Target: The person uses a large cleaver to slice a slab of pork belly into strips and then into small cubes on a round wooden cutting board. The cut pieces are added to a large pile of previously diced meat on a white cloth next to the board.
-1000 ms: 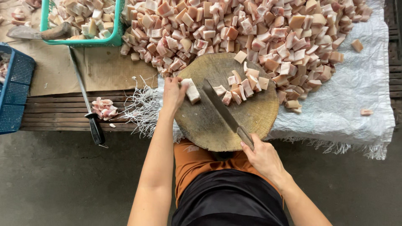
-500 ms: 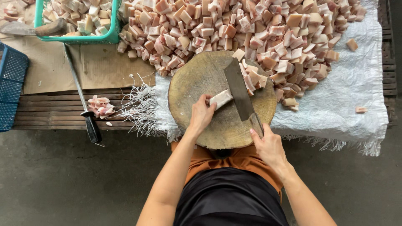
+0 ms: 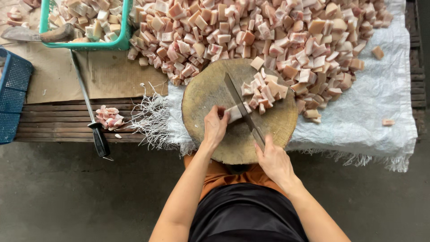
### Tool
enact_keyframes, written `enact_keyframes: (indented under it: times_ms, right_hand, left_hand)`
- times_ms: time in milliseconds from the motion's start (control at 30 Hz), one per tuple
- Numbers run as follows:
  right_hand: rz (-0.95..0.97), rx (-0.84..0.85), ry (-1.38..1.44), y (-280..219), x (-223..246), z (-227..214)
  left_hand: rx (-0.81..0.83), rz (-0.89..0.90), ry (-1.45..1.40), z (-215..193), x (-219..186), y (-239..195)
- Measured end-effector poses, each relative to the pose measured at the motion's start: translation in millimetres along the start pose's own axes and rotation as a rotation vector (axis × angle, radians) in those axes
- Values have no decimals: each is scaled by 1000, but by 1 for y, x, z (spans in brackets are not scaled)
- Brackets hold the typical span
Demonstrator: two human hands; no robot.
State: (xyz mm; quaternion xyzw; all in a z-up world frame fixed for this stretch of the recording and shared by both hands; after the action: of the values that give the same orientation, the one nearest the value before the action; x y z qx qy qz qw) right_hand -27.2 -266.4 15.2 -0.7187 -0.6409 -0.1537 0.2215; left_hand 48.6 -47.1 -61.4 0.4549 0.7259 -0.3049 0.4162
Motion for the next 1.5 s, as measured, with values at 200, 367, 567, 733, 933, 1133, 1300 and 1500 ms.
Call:
enact_keyframes:
  times_ms: [200,367,567,733,933,1133,1300,1500]
  right_hand:
    - [74,-69,243,9,15,-55]
    - [21,-229,352,1,31,-95]
    - [11,20,12,-3,10,-1]
    - [-46,11,244,5,-8,1]
    - [472,77,651,-1,-46,-34]
    - [142,-388,148,7,-60,-102]
    - [361,-204,137,13,-87,-68]
    - [433,-78,196,33,-79,-47]
  left_hand:
    - [21,-11,-48,9,1,5]
    - [15,-56,-134,18,-5,-1]
    - [-44,-47,-97,11,-2,-4]
    - [-60,113,-24,14,-12,1]
    - [-23,49,-82,13,-9,-5]
    - [-107,441,202,58,-56,-49]
    - [-102,471,554,128,-77,-38]
    - [-142,487,619,173,-83,36]
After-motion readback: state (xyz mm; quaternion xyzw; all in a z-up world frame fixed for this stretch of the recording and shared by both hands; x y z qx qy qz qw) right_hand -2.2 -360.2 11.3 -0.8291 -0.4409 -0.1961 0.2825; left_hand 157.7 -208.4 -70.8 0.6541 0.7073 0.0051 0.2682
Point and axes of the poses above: each hand's wrist, its own y-axis towards the middle knuckle, its own z-axis out of the palm, x = y × z, the point moved 9 cm from there along y, towards the middle knuckle, and after that the axes turned 13 degrees about -x, right-handed, at the moved point
